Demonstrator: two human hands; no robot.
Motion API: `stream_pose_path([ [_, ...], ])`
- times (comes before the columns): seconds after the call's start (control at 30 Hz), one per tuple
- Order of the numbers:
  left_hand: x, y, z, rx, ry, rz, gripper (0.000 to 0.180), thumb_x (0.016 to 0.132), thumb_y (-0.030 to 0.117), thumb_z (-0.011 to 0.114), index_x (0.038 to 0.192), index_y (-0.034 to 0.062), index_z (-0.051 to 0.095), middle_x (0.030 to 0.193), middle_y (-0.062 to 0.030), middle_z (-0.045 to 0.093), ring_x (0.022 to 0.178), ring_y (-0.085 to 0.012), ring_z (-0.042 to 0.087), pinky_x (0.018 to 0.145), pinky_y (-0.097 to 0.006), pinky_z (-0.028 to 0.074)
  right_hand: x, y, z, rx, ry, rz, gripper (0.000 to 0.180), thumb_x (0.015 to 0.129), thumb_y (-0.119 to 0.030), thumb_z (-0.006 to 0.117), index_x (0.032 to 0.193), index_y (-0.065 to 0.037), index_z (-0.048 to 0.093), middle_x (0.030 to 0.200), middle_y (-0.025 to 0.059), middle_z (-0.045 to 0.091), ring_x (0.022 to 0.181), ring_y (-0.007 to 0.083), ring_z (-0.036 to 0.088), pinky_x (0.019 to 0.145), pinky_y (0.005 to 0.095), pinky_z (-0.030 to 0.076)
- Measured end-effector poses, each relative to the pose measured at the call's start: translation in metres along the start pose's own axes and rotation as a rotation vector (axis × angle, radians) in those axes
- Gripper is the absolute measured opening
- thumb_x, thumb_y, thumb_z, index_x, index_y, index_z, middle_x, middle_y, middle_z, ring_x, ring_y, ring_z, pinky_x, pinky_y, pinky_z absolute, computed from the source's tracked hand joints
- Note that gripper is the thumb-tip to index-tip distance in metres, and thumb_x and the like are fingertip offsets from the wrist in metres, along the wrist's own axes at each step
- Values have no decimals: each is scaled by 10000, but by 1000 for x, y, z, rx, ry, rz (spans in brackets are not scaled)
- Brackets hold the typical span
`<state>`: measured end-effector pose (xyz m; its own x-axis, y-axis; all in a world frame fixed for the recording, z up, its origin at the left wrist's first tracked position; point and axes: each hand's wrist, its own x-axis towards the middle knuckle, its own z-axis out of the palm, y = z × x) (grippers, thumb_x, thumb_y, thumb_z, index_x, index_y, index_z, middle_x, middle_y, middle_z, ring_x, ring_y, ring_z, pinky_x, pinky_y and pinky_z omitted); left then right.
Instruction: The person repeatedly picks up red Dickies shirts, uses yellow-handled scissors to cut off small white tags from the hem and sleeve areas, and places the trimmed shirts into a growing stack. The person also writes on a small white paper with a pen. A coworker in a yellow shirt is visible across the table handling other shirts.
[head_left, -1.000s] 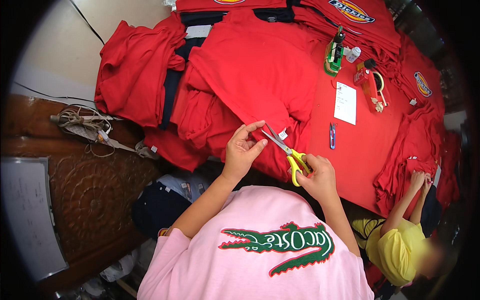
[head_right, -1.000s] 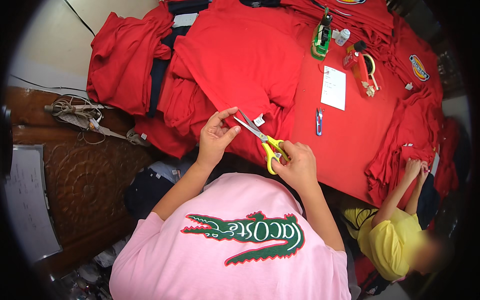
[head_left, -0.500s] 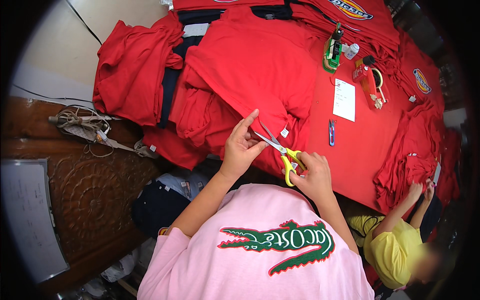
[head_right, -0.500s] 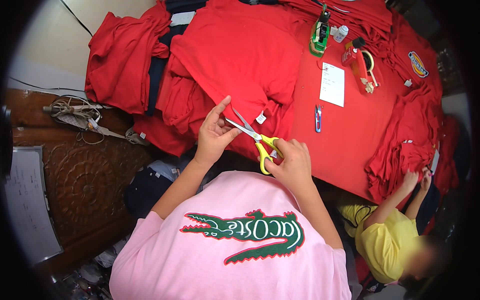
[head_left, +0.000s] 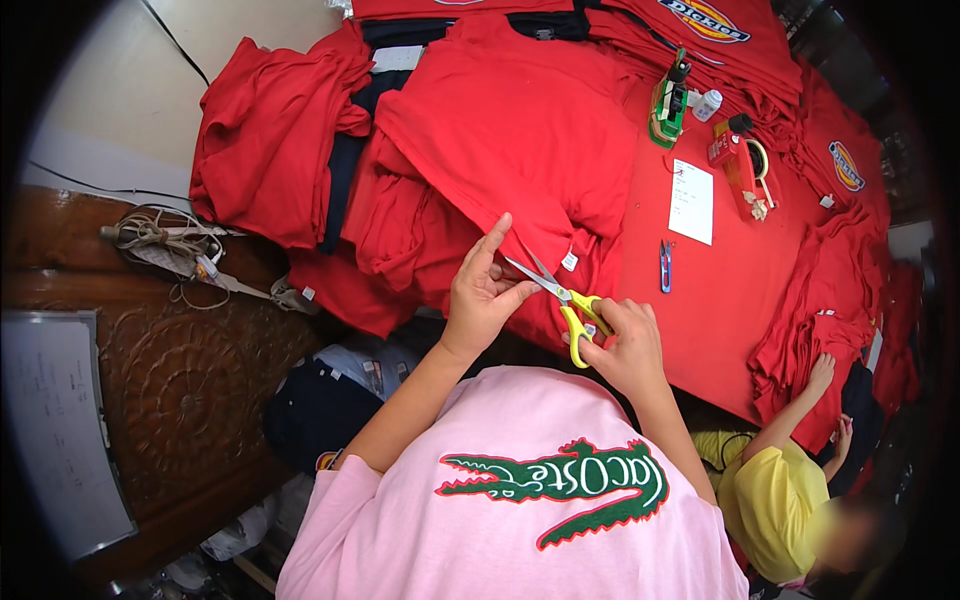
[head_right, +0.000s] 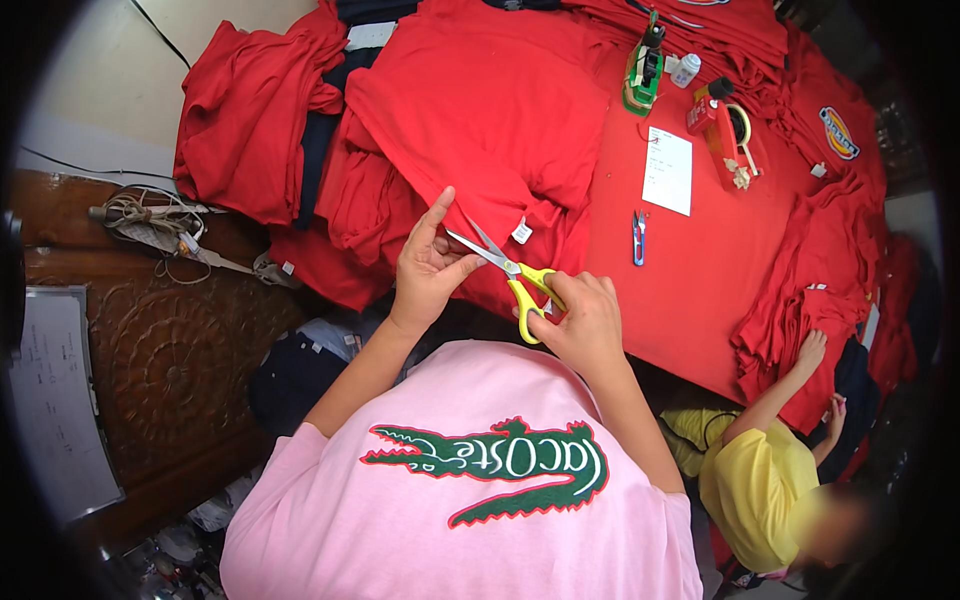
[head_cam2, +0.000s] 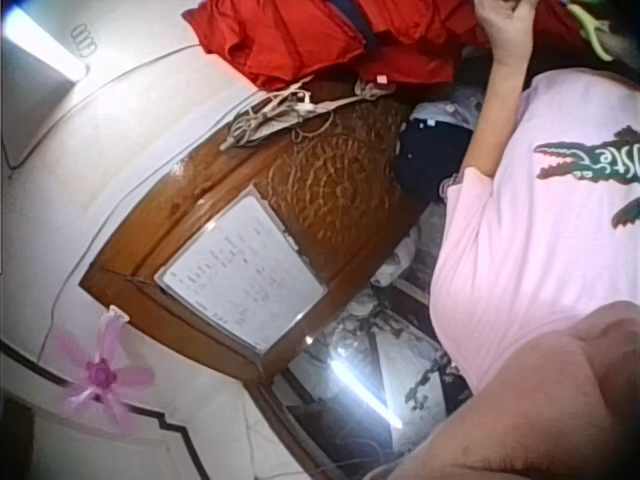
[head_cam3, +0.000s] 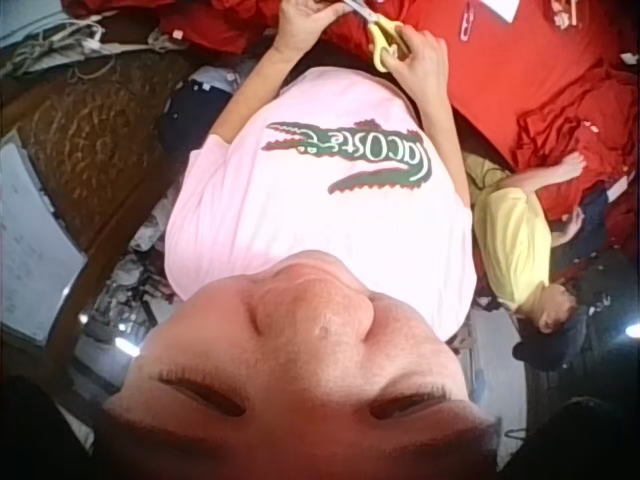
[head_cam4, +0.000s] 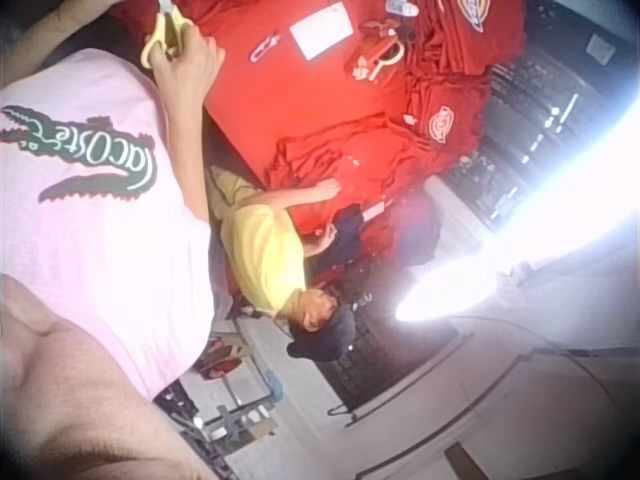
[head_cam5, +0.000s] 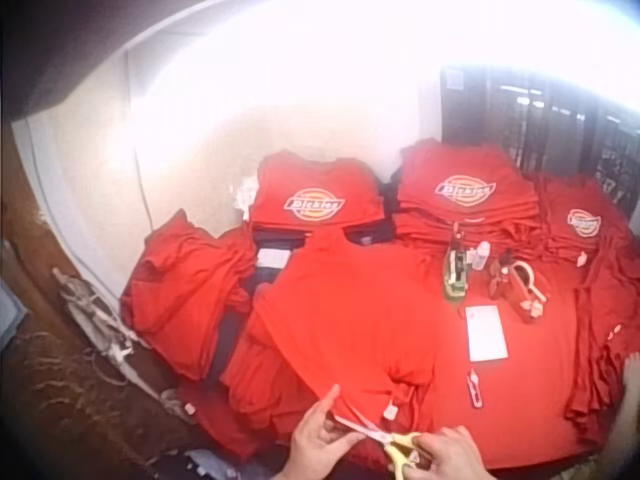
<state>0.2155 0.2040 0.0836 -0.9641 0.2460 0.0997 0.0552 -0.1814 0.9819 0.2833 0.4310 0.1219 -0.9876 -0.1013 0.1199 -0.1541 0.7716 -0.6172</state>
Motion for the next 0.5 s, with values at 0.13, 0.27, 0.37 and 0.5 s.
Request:
stream_pose_path([
  [0.13,-1,-3,-3,56,10,6,869,883,-186,680,1624,30,281,1461,-122,524,1187,-166,640,1018,-312,577,-5,11,7,54,-24,24,301,748,-254,843,921,-40,721,632,81,583,622,255,567,680,395,394],
  [0.27,-1,-7,3,49,65,81,784,905,-162,677,1596,8,348,1477,-104,512,1189,-150,626,1026,-302,566,-12,16,12,137,-7,61,245,767,-181,849,862,-14,698,634,99,576,600,242,526,672,369,392],
  [0.37,1,-16,-1,31,109,66,744,915,-150,672,1583,17,388,1447,-79,502,1215,-145,603,1040,-299,555,-14,16,12,130,-11,61,265,762,-232,836,880,-29,713,607,92,573,594,265,567,666,400,403],
  [0.5,3,-9,4,28,102,120,779,898,-166,678,1591,33,384,1350,-43,481,1227,-152,595,1053,-297,544,-8,13,11,76,26,22,271,759,-241,834,885,-31,717,610,84,570,601,261,567,671,396,408],
])
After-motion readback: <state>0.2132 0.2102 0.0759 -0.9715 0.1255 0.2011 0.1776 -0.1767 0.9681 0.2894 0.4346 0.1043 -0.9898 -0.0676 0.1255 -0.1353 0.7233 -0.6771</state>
